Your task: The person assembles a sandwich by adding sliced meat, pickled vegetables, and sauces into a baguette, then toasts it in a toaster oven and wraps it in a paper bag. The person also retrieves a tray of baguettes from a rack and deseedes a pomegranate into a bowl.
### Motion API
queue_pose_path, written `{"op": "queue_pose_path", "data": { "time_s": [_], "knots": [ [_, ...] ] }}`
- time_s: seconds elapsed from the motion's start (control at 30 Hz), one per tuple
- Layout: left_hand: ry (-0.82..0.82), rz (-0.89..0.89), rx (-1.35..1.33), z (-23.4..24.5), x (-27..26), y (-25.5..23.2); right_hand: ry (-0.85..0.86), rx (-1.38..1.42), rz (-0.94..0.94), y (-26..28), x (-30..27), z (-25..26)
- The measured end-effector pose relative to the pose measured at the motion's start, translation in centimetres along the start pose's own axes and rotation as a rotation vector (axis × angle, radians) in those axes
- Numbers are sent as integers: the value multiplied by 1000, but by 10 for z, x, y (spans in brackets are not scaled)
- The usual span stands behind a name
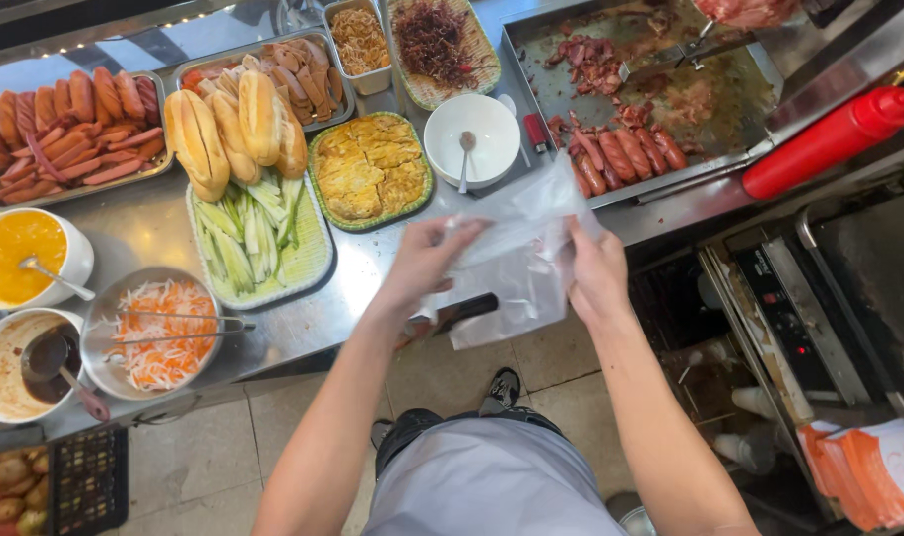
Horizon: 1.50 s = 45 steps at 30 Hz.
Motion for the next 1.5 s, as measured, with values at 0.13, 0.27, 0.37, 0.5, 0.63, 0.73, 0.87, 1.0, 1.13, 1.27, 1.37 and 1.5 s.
{"op": "queue_pose_path", "data": {
  "time_s": [0.13,0.27,0.37,0.5,0.63,0.73,0.87,1.0,1.13,1.27,1.37,1.5],
  "knots": [
    [-306,-250,-903,37,3,-17,30,173,-270,-14,26,31],
    [-379,-33,-1298,-43,2,28,-32,299,-260,-24,44,29],
    [-177,-150,-765,-76,16,41,-47,254,-200,-22,49,32],
    [-276,-289,-269,-39,23,53,-47,132,-186,-17,30,32],
    [-386,-243,-333,-3,16,54,-359,-563,334,44,-23,9],
    [-305,-169,-527,-5,5,45,-186,-673,186,41,-29,-37],
    [-216,-94,-640,-4,-8,38,221,-905,44,12,-36,-112],
    [-82,11,-602,30,-23,58,240,-596,22,1,-22,-119],
    [-368,-104,-779,131,-33,80,36,-407,112,-8,-2,-79],
    [-605,-306,-995,211,-42,82,-143,-576,74,-31,-6,-67],
    [-766,-255,22,203,-47,57,2,-1082,391,-38,-38,-138],
    [-400,-792,769,114,-64,-33,95,-877,536,-27,-63,-217]
  ]
}}
Point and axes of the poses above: each hand's wrist, its own x-axis towards the middle knuckle, its own z-axis out of the back of the hand, y = z × x, the point moved 9 cm from there along x, towards the middle knuckle, and after that the axes turned 15 degrees about -z, right-handed, at the moved point
